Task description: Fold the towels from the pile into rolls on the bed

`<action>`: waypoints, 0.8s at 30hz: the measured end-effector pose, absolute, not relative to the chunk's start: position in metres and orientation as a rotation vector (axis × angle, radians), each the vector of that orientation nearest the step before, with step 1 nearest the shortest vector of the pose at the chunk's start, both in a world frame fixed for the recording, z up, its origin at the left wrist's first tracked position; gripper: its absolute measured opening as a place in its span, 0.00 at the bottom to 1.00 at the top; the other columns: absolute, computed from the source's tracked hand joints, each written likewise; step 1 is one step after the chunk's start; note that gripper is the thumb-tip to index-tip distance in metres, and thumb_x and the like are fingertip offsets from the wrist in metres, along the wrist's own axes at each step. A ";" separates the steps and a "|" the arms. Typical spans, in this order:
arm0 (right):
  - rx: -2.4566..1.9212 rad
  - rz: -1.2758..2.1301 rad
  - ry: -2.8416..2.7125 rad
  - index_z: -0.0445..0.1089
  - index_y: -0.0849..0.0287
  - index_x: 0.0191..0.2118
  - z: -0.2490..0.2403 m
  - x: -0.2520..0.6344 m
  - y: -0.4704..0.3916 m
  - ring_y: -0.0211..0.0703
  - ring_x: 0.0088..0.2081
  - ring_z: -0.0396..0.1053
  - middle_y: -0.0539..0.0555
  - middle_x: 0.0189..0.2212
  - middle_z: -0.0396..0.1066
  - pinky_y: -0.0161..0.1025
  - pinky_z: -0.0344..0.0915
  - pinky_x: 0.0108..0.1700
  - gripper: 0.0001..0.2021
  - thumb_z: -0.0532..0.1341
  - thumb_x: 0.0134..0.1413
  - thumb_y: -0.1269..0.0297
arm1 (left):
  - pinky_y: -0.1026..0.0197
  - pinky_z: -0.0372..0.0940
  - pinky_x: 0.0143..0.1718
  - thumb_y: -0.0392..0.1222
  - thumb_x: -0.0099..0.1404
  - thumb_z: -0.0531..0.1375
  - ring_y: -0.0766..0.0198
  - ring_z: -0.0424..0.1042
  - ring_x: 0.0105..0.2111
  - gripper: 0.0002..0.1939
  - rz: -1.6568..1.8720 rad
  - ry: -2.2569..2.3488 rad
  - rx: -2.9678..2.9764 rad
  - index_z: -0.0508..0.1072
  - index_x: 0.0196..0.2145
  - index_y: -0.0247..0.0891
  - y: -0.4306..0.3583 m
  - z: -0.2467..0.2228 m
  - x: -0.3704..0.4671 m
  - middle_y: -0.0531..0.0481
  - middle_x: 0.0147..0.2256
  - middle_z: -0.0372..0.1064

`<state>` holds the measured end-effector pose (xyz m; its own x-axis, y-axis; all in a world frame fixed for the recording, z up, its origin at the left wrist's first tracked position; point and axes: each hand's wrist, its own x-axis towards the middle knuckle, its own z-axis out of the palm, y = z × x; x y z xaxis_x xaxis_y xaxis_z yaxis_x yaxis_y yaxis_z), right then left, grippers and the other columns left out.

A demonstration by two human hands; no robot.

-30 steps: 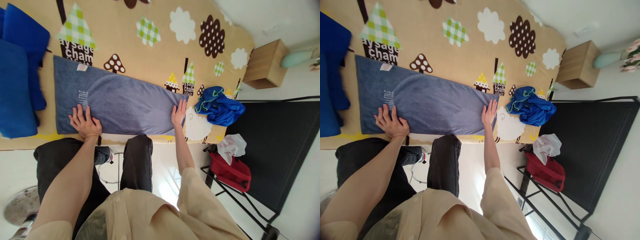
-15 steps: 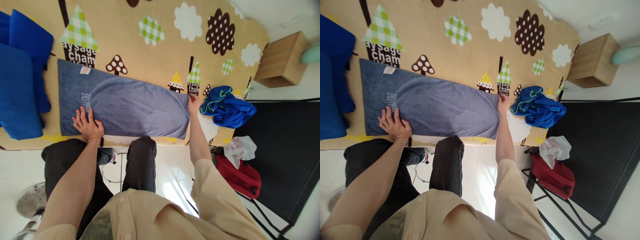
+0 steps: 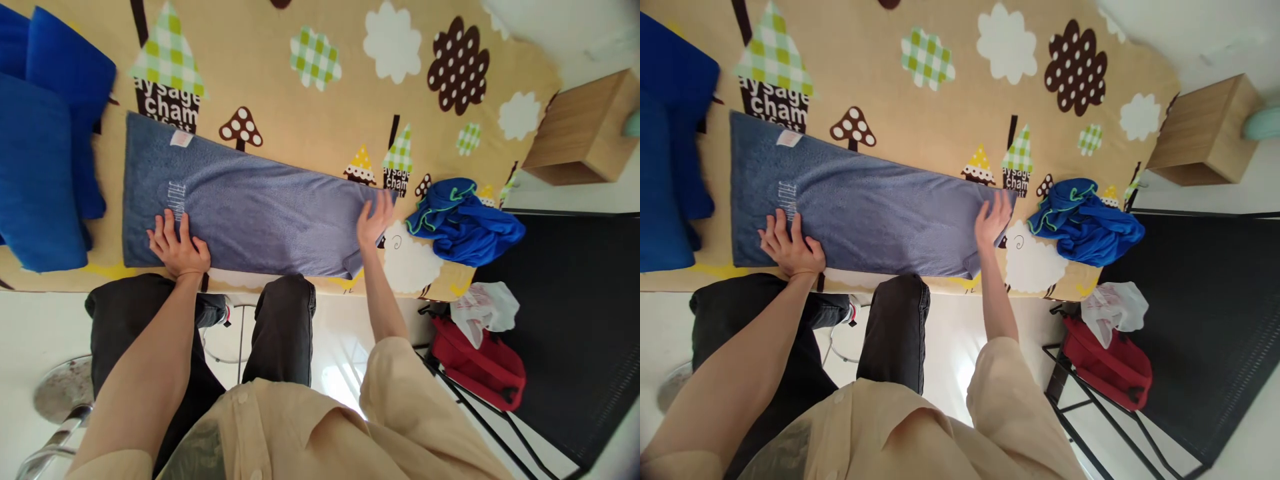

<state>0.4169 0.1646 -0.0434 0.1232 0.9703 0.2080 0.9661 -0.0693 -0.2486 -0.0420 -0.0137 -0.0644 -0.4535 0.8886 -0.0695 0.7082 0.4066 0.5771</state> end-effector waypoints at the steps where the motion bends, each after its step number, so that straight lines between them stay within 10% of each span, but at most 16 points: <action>1: -2.062 0.124 -1.987 0.62 0.63 0.69 -0.043 0.405 0.145 0.52 0.74 0.52 0.65 0.72 0.57 0.58 0.52 0.74 0.27 0.48 0.74 0.55 | 0.32 0.26 0.76 0.40 0.63 0.59 0.42 0.38 0.77 0.37 0.692 2.300 1.369 0.66 0.69 0.34 -0.013 -0.064 -0.042 0.37 0.75 0.47; 6: -2.196 0.437 -2.052 0.56 0.61 0.74 -0.037 0.387 0.058 0.52 0.77 0.44 0.64 0.76 0.50 0.60 0.49 0.75 0.29 0.46 0.73 0.60 | 0.29 0.25 0.74 0.40 0.64 0.58 0.42 0.38 0.76 0.36 0.742 2.281 1.425 0.64 0.70 0.32 -0.013 -0.065 -0.042 0.35 0.75 0.47; 15: -2.534 0.309 -1.895 0.75 0.62 0.53 -0.003 0.450 0.027 0.57 0.65 0.65 0.64 0.64 0.70 0.59 0.63 0.66 0.19 0.54 0.61 0.67 | 0.29 0.34 0.73 0.41 0.65 0.56 0.43 0.43 0.75 0.37 0.695 2.343 1.639 0.63 0.71 0.31 -0.015 -0.071 -0.045 0.34 0.74 0.50; 24: -2.816 0.380 -1.555 0.69 0.59 0.50 0.000 0.453 0.021 0.61 0.53 0.70 0.65 0.55 0.66 0.57 0.68 0.57 0.22 0.64 0.46 0.64 | 0.30 0.39 0.73 0.40 0.66 0.57 0.43 0.46 0.74 0.36 0.715 2.368 1.697 0.65 0.71 0.33 -0.015 -0.074 -0.045 0.35 0.73 0.53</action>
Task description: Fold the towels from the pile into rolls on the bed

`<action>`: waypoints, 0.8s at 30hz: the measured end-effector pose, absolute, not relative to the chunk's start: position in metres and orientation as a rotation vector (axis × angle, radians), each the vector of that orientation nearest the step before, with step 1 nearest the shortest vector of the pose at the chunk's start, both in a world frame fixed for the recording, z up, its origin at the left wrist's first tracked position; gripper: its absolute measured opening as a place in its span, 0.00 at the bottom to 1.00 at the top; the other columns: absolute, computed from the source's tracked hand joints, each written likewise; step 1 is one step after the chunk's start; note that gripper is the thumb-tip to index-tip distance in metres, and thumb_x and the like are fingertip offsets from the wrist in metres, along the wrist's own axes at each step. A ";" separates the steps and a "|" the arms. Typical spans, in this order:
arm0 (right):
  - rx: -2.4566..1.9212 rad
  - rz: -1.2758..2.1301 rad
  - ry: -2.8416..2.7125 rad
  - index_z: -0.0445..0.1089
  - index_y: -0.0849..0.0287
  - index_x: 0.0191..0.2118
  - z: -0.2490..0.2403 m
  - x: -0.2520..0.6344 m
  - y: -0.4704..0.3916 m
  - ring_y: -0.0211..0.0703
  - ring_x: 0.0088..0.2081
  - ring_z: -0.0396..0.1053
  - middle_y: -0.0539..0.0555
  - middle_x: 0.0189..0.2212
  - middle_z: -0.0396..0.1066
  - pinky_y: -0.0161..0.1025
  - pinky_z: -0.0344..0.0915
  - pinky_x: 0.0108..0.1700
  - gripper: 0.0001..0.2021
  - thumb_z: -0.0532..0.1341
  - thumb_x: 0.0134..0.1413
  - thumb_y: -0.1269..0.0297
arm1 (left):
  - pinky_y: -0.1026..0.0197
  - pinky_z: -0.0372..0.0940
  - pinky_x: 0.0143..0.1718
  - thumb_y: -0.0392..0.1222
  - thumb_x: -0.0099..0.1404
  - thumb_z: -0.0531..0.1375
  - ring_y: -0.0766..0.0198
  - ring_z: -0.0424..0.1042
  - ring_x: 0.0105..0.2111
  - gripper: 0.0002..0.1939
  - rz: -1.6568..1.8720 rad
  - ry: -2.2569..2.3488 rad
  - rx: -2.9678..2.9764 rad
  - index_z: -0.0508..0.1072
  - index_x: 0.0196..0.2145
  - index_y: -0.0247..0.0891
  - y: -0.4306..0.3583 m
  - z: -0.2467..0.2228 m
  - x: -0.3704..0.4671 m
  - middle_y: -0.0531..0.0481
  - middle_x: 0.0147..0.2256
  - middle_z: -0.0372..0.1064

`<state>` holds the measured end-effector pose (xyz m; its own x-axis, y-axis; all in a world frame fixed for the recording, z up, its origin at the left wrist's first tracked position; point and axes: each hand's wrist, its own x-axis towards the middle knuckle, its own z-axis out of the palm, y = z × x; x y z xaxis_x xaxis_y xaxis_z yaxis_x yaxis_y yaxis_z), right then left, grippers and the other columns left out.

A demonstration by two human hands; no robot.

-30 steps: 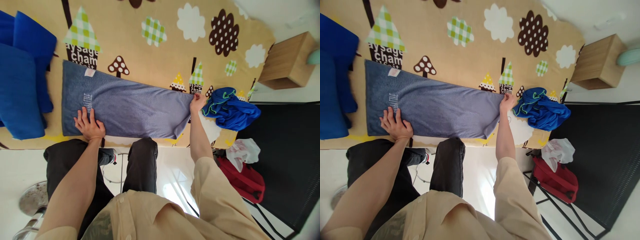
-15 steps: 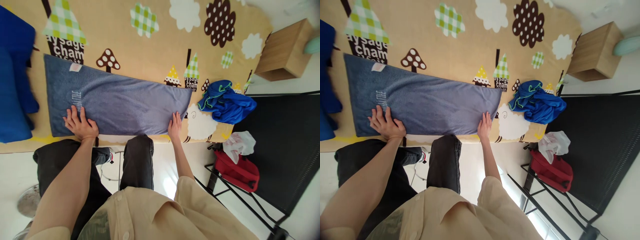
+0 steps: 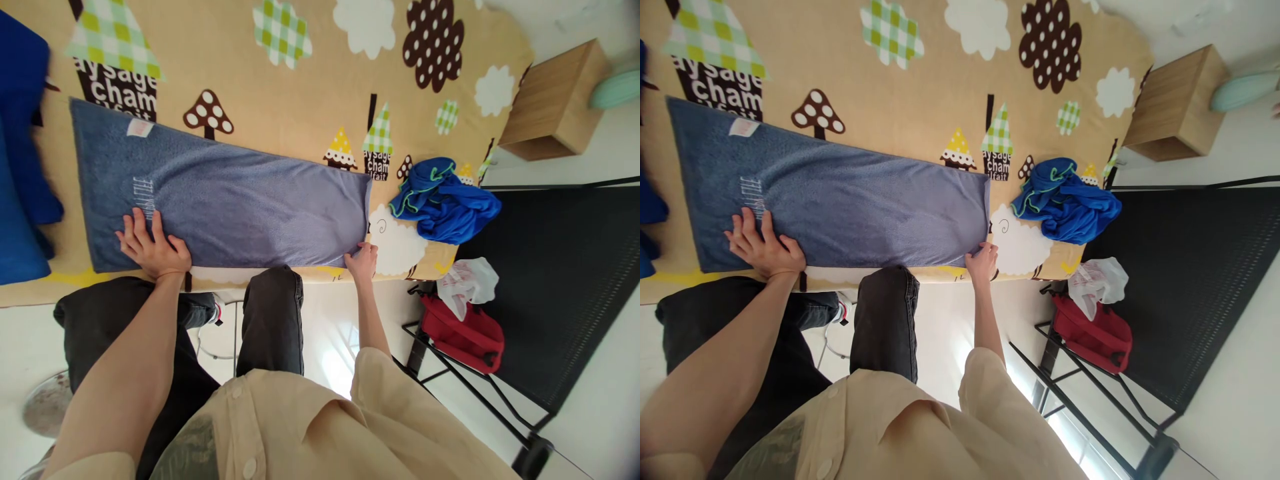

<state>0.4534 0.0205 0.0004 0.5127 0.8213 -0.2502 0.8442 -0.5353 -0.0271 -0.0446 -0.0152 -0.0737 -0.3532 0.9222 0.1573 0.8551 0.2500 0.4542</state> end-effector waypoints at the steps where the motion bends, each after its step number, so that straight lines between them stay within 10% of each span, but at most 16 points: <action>1: 2.676 -0.364 1.433 0.69 0.60 0.50 -0.002 0.457 0.018 0.60 0.52 0.71 0.65 0.54 0.67 0.57 0.68 0.56 0.22 0.63 0.45 0.66 | 0.30 0.39 0.72 0.40 0.66 0.57 0.43 0.47 0.74 0.36 0.718 2.369 1.692 0.65 0.71 0.33 -0.015 -0.074 -0.045 0.35 0.73 0.53; 10: 3.480 -1.322 0.953 0.72 0.58 0.43 -0.026 0.512 -0.003 0.41 0.34 0.73 0.49 0.31 0.75 0.39 0.71 0.39 0.20 0.69 0.43 0.55 | 0.30 0.37 0.73 0.41 0.65 0.57 0.43 0.45 0.75 0.37 0.732 2.358 1.670 0.65 0.71 0.33 -0.016 -0.076 -0.045 0.36 0.74 0.52; 24: 3.552 -1.536 0.834 0.72 0.58 0.46 -0.051 0.501 0.004 0.41 0.39 0.75 0.52 0.36 0.78 0.41 0.74 0.45 0.17 0.66 0.52 0.55 | 0.31 0.34 0.73 0.42 0.65 0.56 0.44 0.43 0.75 0.37 0.700 2.348 1.600 0.64 0.71 0.31 -0.014 -0.069 -0.042 0.35 0.74 0.51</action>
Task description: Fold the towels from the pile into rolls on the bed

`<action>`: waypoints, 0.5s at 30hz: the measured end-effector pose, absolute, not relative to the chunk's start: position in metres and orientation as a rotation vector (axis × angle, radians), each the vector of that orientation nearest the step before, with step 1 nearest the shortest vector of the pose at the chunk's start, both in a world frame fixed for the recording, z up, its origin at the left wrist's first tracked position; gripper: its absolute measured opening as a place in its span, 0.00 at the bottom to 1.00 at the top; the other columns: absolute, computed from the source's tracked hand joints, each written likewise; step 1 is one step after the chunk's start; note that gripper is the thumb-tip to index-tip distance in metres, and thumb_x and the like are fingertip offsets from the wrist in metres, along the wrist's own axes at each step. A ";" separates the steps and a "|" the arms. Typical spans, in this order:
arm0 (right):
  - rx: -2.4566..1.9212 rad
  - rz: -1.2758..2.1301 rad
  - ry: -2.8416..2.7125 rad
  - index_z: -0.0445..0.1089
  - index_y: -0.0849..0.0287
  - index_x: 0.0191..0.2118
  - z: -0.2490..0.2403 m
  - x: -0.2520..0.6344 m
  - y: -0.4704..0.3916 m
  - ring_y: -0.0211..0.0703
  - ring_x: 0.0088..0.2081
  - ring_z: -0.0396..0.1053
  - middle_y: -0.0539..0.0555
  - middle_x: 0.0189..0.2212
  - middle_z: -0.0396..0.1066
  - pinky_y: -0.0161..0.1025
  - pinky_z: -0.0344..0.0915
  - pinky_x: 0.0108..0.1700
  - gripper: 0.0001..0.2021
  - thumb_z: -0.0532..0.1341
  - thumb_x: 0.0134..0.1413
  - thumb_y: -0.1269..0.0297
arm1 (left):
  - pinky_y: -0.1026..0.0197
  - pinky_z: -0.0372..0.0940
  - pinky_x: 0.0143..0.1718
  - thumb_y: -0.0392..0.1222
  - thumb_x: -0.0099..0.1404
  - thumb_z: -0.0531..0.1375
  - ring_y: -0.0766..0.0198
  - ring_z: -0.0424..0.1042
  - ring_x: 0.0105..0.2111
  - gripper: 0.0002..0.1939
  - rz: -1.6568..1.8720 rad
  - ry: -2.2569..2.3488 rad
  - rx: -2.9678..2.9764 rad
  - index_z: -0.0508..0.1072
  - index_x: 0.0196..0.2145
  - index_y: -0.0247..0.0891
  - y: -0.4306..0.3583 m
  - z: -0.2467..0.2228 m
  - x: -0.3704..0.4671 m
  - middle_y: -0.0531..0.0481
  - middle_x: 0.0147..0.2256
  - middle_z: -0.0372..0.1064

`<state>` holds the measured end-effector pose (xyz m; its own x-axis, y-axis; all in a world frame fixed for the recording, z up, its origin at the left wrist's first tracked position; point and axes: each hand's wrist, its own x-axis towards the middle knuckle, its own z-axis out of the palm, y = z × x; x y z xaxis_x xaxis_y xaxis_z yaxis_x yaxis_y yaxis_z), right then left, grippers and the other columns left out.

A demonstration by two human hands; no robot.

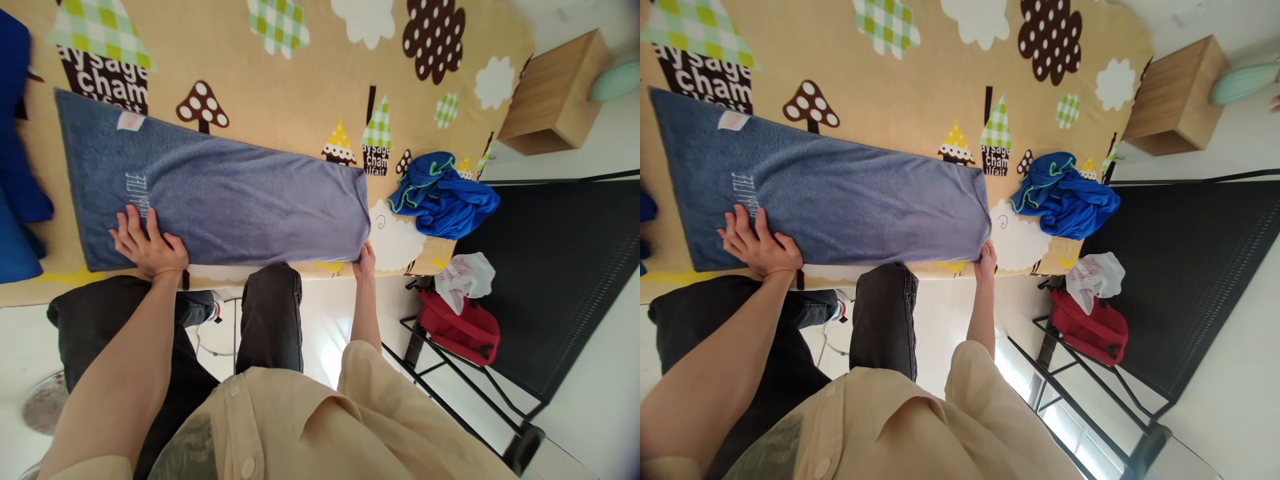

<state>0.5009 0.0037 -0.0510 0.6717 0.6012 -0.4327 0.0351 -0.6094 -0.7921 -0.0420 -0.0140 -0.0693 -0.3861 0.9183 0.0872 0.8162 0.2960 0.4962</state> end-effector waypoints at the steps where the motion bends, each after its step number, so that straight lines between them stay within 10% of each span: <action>1: -2.111 0.870 -0.547 0.71 0.58 0.46 -0.050 0.500 0.003 0.42 0.39 0.76 0.53 0.36 0.78 0.42 0.74 0.46 0.18 0.65 0.53 0.53 | 0.31 0.34 0.73 0.42 0.65 0.56 0.44 0.43 0.76 0.37 0.697 2.347 1.585 0.64 0.71 0.31 -0.014 -0.069 -0.042 0.35 0.74 0.50; 15: -2.558 -0.121 -0.945 0.71 0.58 0.40 -0.045 0.486 -0.006 0.50 0.35 0.73 0.57 0.32 0.71 0.50 0.75 0.45 0.24 0.49 0.67 0.42 | 0.31 0.37 0.73 0.41 0.65 0.57 0.43 0.45 0.75 0.37 0.673 2.371 1.597 0.65 0.70 0.31 -0.013 -0.070 -0.043 0.36 0.74 0.52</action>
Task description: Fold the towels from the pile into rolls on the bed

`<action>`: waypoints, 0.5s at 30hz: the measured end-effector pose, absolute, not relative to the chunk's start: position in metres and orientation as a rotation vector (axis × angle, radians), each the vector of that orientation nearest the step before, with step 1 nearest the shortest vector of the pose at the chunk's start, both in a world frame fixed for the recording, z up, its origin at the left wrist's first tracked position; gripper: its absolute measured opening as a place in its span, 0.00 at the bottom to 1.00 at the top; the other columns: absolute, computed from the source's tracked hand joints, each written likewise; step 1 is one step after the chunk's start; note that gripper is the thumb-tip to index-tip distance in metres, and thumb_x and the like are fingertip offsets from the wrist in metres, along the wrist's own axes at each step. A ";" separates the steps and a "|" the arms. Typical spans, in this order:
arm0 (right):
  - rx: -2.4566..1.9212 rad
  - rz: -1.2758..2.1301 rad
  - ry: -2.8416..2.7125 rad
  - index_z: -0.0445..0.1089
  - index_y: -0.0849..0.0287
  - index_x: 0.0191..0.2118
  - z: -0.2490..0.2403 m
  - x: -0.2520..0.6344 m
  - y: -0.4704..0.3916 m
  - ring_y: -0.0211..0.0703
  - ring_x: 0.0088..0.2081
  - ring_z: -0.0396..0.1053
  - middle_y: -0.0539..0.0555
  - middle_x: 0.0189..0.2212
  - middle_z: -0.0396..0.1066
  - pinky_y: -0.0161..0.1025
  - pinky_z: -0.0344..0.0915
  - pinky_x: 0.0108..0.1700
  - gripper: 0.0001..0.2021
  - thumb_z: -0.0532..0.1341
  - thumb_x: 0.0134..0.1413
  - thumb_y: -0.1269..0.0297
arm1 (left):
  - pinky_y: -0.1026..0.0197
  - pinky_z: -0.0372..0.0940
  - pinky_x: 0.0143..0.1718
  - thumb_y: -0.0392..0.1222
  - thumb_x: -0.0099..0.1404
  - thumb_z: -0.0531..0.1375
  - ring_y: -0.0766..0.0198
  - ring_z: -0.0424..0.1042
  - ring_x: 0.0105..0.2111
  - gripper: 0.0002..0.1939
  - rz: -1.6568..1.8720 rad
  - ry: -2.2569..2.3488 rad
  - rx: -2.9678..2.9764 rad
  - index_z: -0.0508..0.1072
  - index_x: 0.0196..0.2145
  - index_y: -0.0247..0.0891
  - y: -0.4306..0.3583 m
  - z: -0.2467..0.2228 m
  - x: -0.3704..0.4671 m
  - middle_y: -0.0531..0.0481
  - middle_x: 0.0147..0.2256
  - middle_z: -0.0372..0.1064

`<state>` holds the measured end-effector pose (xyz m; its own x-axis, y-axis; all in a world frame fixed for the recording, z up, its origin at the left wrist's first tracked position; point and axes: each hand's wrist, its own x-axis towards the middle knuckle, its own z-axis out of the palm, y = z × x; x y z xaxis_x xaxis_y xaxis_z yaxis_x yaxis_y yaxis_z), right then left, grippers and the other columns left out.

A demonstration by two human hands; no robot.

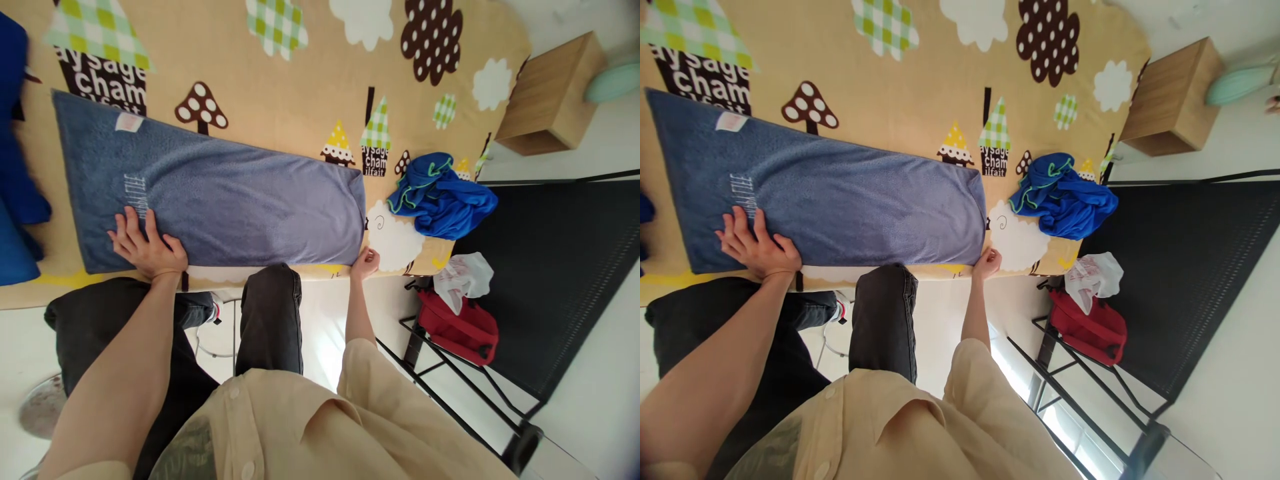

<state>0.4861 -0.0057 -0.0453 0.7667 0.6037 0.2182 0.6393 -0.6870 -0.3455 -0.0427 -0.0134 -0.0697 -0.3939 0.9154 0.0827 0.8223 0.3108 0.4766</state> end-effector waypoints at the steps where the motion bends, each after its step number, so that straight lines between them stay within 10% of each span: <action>1: -2.540 -0.196 -0.910 0.72 0.58 0.42 -0.041 0.486 0.002 0.52 0.36 0.73 0.59 0.33 0.71 0.52 0.75 0.46 0.25 0.48 0.68 0.43 | 0.31 0.36 0.73 0.41 0.64 0.58 0.43 0.45 0.75 0.37 0.672 2.368 1.592 0.65 0.70 0.31 -0.014 -0.070 -0.043 0.36 0.74 0.52; 9: -2.259 0.099 -1.541 0.66 0.58 0.64 -0.039 0.434 0.109 0.57 0.66 0.62 0.65 0.61 0.66 0.63 0.61 0.69 0.25 0.56 0.65 0.57 | 0.30 0.35 0.73 0.41 0.64 0.56 0.43 0.43 0.75 0.37 0.703 2.346 1.616 0.64 0.71 0.31 -0.014 -0.069 -0.043 0.34 0.74 0.51; 15: -2.278 0.032 -1.100 0.67 0.63 0.63 -0.073 0.455 0.150 0.55 0.61 0.70 0.68 0.57 0.70 0.59 0.68 0.62 0.25 0.48 0.68 0.59 | 0.30 0.35 0.73 0.41 0.63 0.56 0.44 0.44 0.75 0.38 0.672 2.366 1.605 0.64 0.71 0.33 -0.014 -0.069 -0.042 0.36 0.74 0.51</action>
<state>0.4550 0.1498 -0.0735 0.6561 0.7191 0.2289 0.7047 -0.4752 -0.5269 -0.0421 -0.0139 -0.0689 -0.3878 0.9179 0.0840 0.8250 0.3050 0.4758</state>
